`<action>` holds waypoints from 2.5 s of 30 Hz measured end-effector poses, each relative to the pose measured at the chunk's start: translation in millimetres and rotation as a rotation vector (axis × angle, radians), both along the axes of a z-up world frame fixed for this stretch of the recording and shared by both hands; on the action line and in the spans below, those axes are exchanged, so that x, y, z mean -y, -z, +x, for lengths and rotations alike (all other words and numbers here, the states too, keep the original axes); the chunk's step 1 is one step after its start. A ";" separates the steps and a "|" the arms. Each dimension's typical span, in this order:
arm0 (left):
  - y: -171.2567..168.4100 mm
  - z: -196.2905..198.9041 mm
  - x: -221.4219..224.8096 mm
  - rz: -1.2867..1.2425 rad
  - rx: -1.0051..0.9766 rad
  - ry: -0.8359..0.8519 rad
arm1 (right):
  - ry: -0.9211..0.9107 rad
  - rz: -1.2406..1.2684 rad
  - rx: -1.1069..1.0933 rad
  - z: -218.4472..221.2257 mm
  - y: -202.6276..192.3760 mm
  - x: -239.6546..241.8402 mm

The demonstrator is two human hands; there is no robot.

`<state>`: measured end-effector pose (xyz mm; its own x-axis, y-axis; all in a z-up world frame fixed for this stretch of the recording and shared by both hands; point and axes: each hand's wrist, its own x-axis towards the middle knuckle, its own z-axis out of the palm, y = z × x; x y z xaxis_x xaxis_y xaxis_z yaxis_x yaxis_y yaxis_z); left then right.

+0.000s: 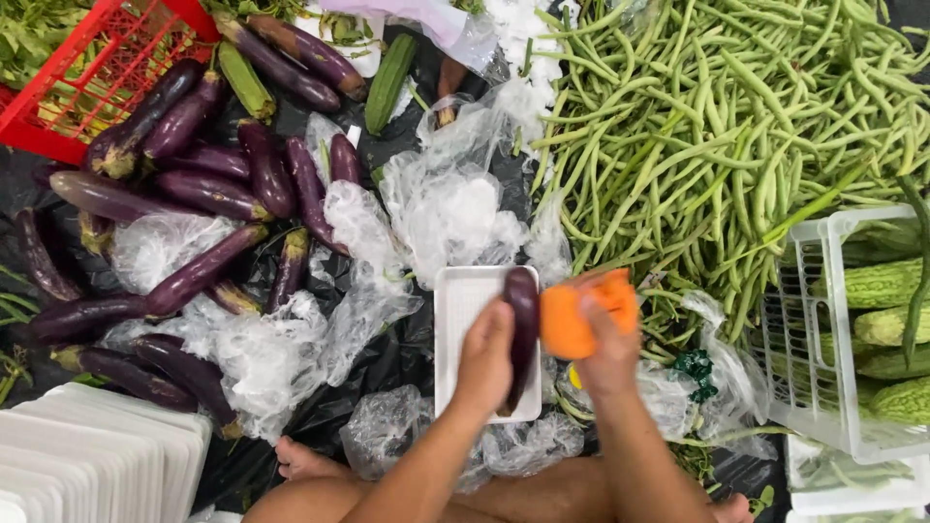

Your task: The person wipes eggplants and styrofoam trays with a cloth, places eggplants into the trays, and wraps the filled trays with plastic film.

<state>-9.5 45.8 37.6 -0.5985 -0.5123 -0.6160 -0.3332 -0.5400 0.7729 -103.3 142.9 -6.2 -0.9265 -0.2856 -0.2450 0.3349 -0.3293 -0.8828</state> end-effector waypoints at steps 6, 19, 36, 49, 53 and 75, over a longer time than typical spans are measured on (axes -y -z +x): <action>-11.7 -2.3 45.7 -0.094 0.259 -0.427 | -0.523 0.160 -0.126 36.6 -26.7 24.5; 32.7 6.4 24.9 -0.115 -0.101 0.062 | -0.271 0.098 -0.331 2.5 -25.4 8.6; 33.8 6.9 2.6 0.084 -0.145 0.076 | 0.172 -0.210 0.355 -26.2 -28.2 0.6; 10.0 4.8 83.7 0.102 0.079 -0.741 | -0.642 0.242 -0.324 37.2 -36.4 26.8; 5.5 -5.6 68.7 0.115 0.111 -0.645 | -0.565 0.177 -0.381 32.8 -39.8 28.5; 49.0 -0.3 -0.4 -0.028 -0.012 -0.304 | -0.310 0.225 0.056 11.3 -6.1 11.6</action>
